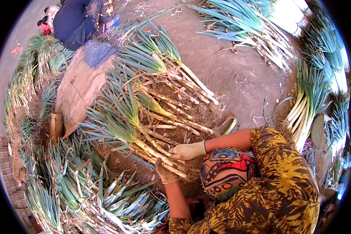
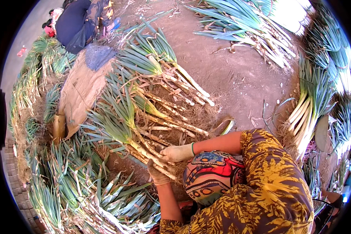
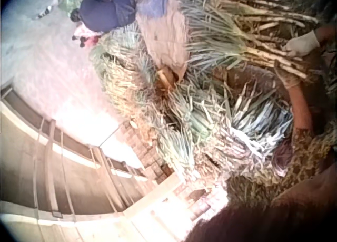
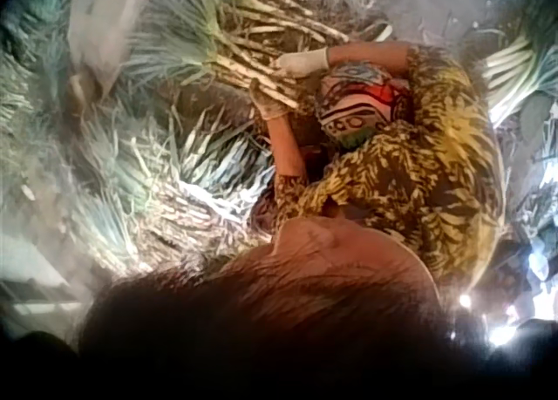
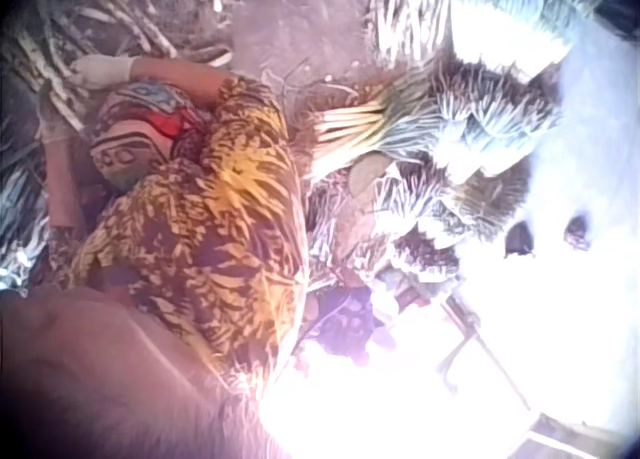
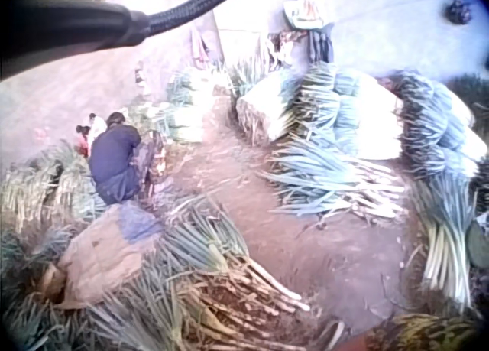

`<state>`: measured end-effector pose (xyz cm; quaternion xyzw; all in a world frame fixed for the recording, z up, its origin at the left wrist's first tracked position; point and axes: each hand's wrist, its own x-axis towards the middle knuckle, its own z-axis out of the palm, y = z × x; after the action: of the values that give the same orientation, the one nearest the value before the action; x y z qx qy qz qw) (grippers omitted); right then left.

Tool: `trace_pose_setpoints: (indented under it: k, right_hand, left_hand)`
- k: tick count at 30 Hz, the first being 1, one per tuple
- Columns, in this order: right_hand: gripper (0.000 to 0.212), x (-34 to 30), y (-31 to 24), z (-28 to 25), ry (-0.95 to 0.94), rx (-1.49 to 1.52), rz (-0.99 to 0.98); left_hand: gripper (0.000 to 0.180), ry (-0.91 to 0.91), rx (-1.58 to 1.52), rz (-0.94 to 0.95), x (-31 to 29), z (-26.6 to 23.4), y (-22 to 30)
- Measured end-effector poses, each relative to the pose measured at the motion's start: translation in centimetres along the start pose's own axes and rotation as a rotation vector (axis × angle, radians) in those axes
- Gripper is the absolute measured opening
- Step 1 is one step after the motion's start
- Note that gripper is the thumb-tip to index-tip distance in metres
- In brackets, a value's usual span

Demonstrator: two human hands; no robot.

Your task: The person gathers multiple leeks into a bundle and ties a plastic strip around the stalks by hand to secure them.

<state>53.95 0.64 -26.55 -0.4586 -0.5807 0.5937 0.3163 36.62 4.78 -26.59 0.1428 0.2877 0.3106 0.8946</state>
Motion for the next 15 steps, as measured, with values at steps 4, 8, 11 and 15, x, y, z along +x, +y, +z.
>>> trace_pose_setpoints:
  k: [4,8,11,15]
  right_hand:
    - [0.045,0.3,2.0,1.4,0.053,-0.127,-0.036]
    - [0.042,-0.8,0.9,-0.3,-0.092,-0.115,-0.111]
    - [0.036,-0.4,2.5,-0.7,-0.22,-0.187,-0.209]
    - [0.058,-0.6,-0.6,-2.8,-0.169,-0.315,-0.409]
  left_hand:
    - [0.059,0.062,0.086,0.016,0.1,-1.4,-0.2]
    - [0.055,0.097,0.101,-0.056,-0.3,1.3,0.0]
    - [0.054,0.146,0.212,-0.071,-1.1,2.0,1.0]
    - [0.03,0.353,0.206,-0.034,-3.3,4.0,4.1]
